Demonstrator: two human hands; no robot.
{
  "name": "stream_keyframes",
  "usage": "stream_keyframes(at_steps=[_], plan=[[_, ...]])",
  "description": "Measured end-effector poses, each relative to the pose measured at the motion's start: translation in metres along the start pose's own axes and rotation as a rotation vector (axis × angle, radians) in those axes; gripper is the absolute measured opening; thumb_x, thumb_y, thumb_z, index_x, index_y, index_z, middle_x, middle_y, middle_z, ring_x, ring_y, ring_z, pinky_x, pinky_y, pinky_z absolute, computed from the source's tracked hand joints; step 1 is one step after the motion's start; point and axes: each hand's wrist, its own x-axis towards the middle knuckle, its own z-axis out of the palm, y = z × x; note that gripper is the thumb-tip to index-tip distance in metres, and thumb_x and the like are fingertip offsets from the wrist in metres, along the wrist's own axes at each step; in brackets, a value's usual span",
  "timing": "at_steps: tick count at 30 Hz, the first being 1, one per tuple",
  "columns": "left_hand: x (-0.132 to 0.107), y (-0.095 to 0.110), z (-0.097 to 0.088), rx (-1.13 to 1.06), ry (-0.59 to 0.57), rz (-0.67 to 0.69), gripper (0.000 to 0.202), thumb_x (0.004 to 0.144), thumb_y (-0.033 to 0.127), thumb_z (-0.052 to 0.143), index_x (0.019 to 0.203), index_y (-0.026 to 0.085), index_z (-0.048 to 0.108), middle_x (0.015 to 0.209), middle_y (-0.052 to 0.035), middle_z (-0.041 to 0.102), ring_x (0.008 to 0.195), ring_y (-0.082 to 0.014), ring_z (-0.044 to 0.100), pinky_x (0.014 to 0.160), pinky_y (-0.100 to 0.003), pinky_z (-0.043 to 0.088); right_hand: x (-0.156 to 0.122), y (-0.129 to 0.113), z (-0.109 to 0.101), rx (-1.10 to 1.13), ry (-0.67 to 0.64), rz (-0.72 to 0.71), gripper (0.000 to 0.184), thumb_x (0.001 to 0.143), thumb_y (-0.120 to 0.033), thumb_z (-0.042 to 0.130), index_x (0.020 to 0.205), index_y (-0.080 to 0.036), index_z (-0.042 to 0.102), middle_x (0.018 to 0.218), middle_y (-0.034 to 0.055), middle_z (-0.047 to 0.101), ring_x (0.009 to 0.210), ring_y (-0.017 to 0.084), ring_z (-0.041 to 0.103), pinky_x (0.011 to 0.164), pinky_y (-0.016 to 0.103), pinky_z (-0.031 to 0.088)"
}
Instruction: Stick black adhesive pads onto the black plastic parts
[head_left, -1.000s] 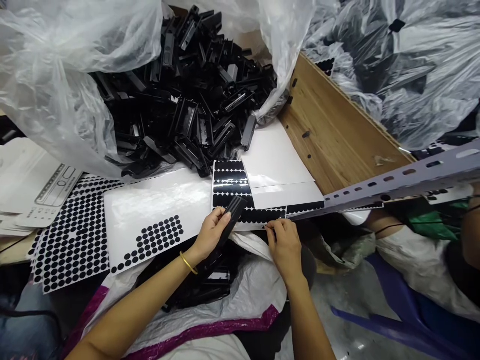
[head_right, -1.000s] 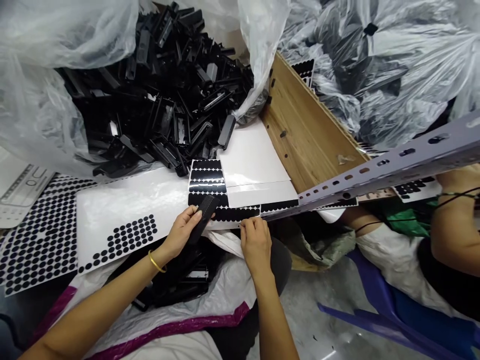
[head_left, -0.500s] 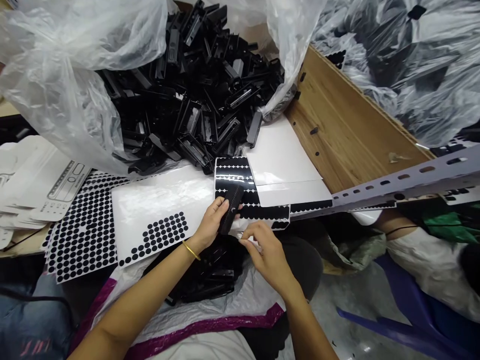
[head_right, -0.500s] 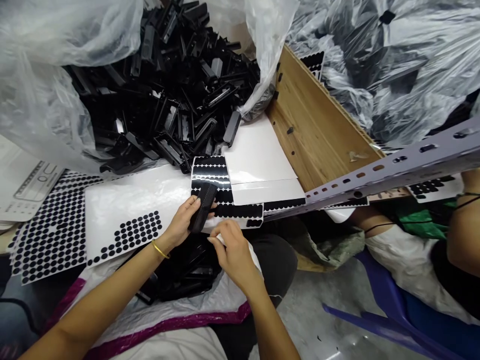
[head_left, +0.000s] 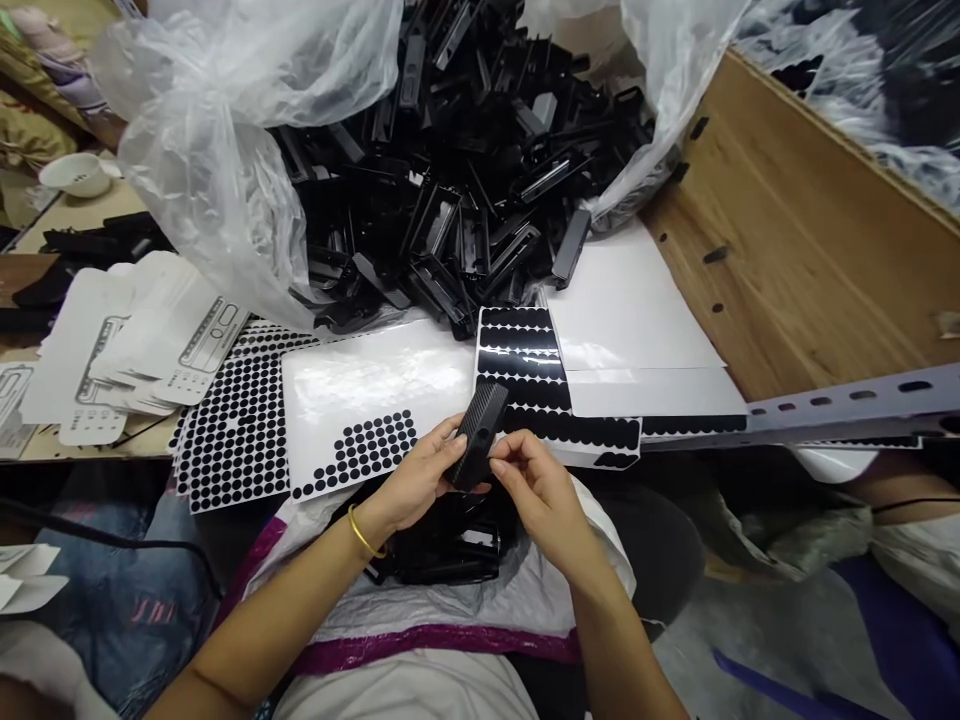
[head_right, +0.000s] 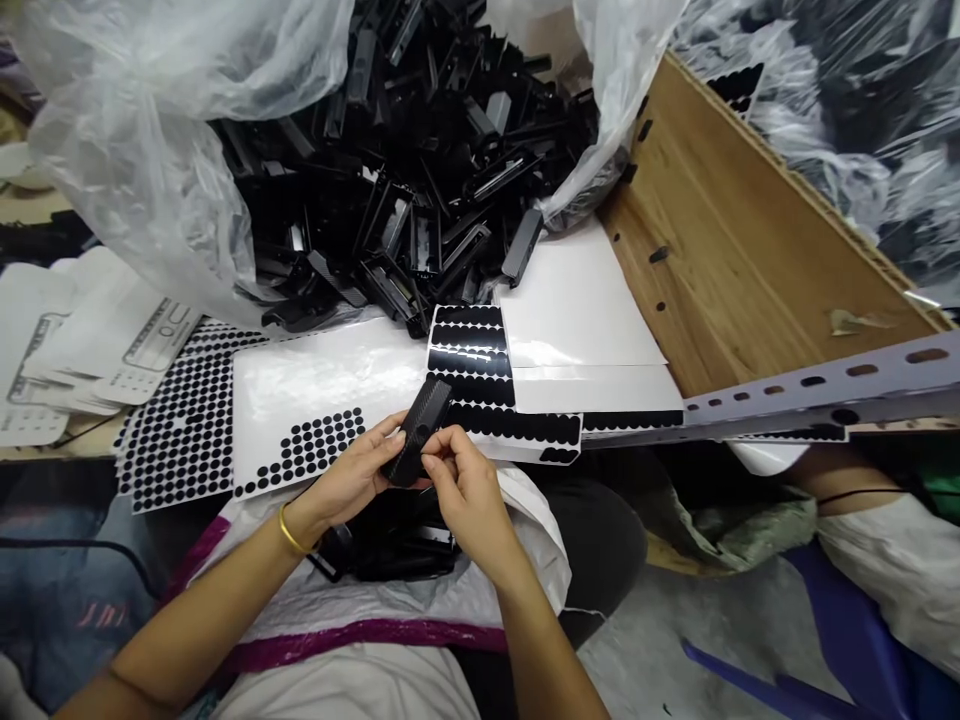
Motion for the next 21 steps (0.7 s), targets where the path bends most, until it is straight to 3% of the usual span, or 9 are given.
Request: stream_keyframes(at_steps=[7,13,21], plan=[[-0.0031,0.0021,0.0013,0.028,0.019,-0.036,0.044,0.083,0.034,0.058,0.126,0.027,0.051,0.109,-0.0056,0.062,0.088,-0.0164,0.060,0.076,-0.033,0.054,0.0011,-0.0011,0.0028,-0.021,-0.045,0.050,0.007,0.082,-0.023,0.048,0.075,-0.021,0.048,0.068,-0.0027,0.048,0.059,0.011,0.045,0.053,0.022,0.041],[-0.0049,0.0011,0.0021,0.042,0.038,-0.036,0.045,0.082,0.037,0.059,0.125,0.029,0.051,0.110,-0.0052,0.061,0.086,-0.0158,0.059,0.075,-0.034,0.054,0.0026,0.0016,0.0039,-0.032,-0.022,0.039,0.007,0.082,-0.022,0.048,0.075,-0.020,0.048,0.068,-0.0024,0.050,0.061,0.011,0.047,0.055,0.022,0.041],[-0.0057,0.0026,0.0070,0.063,0.073,-0.013,0.047,0.082,0.037,0.058,0.126,0.025,0.050,0.109,-0.0065,0.063,0.092,-0.0188,0.060,0.078,-0.034,0.052,0.0043,-0.0010,0.0075,-0.060,0.013,0.011,0.007,0.080,-0.022,0.049,0.073,-0.020,0.050,0.061,-0.0042,0.047,0.050,0.009,0.040,0.044,0.020,0.037]])
